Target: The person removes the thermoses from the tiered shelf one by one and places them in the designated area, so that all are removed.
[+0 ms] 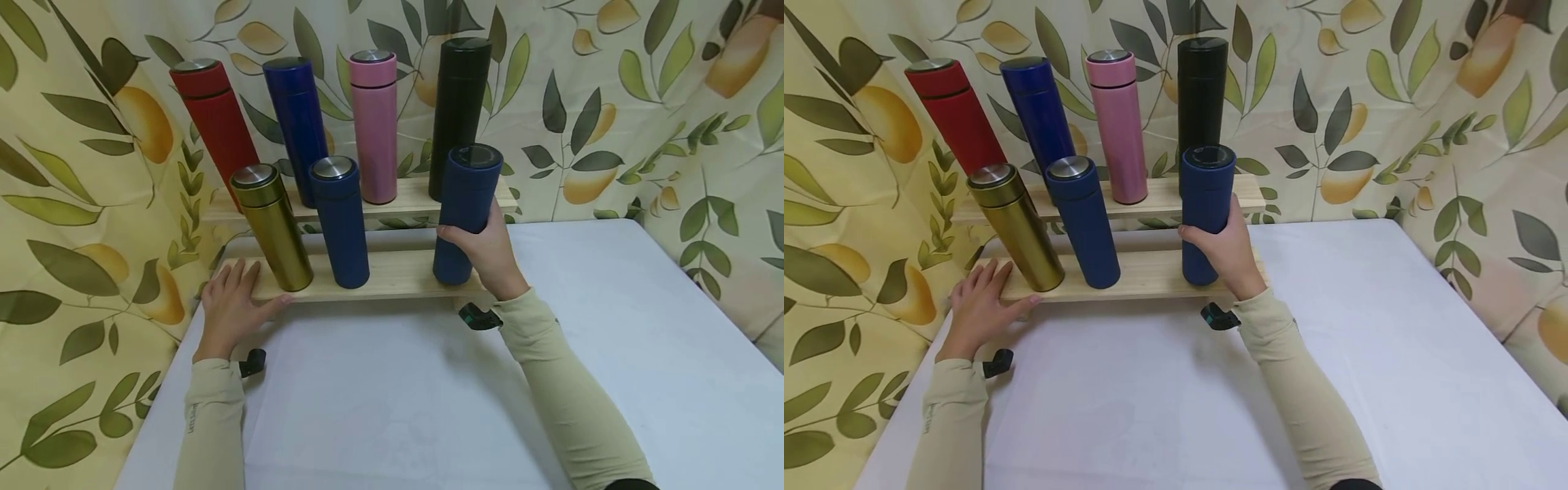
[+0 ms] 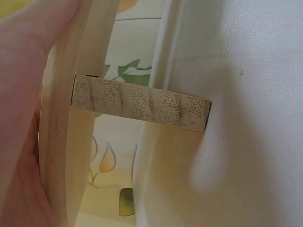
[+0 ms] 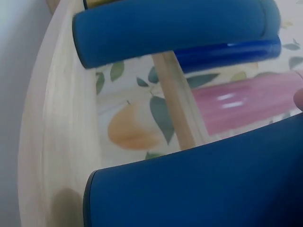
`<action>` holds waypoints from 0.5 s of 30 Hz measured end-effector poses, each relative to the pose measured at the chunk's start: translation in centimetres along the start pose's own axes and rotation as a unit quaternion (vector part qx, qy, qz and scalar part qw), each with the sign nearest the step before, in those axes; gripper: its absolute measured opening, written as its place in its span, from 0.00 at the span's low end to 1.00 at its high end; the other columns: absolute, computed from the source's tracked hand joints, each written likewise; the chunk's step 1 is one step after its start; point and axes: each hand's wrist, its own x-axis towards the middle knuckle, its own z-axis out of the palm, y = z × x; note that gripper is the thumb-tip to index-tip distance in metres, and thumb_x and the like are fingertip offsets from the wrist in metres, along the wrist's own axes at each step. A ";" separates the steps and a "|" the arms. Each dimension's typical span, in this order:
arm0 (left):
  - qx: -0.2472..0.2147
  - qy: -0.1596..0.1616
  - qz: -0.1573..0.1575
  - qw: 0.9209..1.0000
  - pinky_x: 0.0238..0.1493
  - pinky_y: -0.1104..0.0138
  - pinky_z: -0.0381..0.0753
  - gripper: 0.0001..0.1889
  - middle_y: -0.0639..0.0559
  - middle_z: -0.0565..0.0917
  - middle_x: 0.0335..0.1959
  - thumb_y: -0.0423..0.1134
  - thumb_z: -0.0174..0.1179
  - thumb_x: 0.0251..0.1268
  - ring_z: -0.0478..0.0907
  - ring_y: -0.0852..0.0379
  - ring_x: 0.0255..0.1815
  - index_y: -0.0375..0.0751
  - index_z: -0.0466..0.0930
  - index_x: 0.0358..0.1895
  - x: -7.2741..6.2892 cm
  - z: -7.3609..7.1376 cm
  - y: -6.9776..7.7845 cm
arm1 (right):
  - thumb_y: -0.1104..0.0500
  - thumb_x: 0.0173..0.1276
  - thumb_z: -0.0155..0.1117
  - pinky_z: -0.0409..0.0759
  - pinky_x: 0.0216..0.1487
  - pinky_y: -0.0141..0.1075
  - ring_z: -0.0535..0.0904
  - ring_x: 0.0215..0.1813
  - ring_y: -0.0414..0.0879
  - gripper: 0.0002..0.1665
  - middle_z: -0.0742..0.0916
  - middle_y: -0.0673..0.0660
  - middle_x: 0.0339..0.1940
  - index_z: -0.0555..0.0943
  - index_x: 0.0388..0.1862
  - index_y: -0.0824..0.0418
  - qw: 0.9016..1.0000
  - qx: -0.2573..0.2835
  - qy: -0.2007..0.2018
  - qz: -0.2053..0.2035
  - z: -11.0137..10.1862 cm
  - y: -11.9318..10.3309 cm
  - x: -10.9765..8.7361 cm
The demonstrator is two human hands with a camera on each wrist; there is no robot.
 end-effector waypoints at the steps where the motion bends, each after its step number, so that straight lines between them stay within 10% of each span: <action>1: 0.000 0.000 -0.001 1.000 0.75 0.29 0.38 0.58 0.26 0.53 0.84 0.77 0.61 0.65 0.45 0.23 0.83 0.31 0.63 0.82 0.0 0.0 0.0 | 0.63 0.67 0.72 0.68 0.72 0.60 0.73 0.70 0.55 0.50 0.74 0.59 0.72 0.59 0.84 0.55 1.000 -0.003 0.005 -0.001 -0.4 -0.1 -0.2; 15: -0.002 0.004 0.005 1.000 0.74 0.28 0.38 0.57 0.26 0.54 0.84 0.76 0.61 0.66 0.45 0.23 0.82 0.30 0.63 0.81 0.0 0.0 -0.1 | 0.68 0.66 0.72 0.68 0.70 0.55 0.72 0.67 0.53 0.49 0.75 0.55 0.68 0.61 0.81 0.51 0.997 -0.011 0.074 0.002 -7.6 -0.7 -2.2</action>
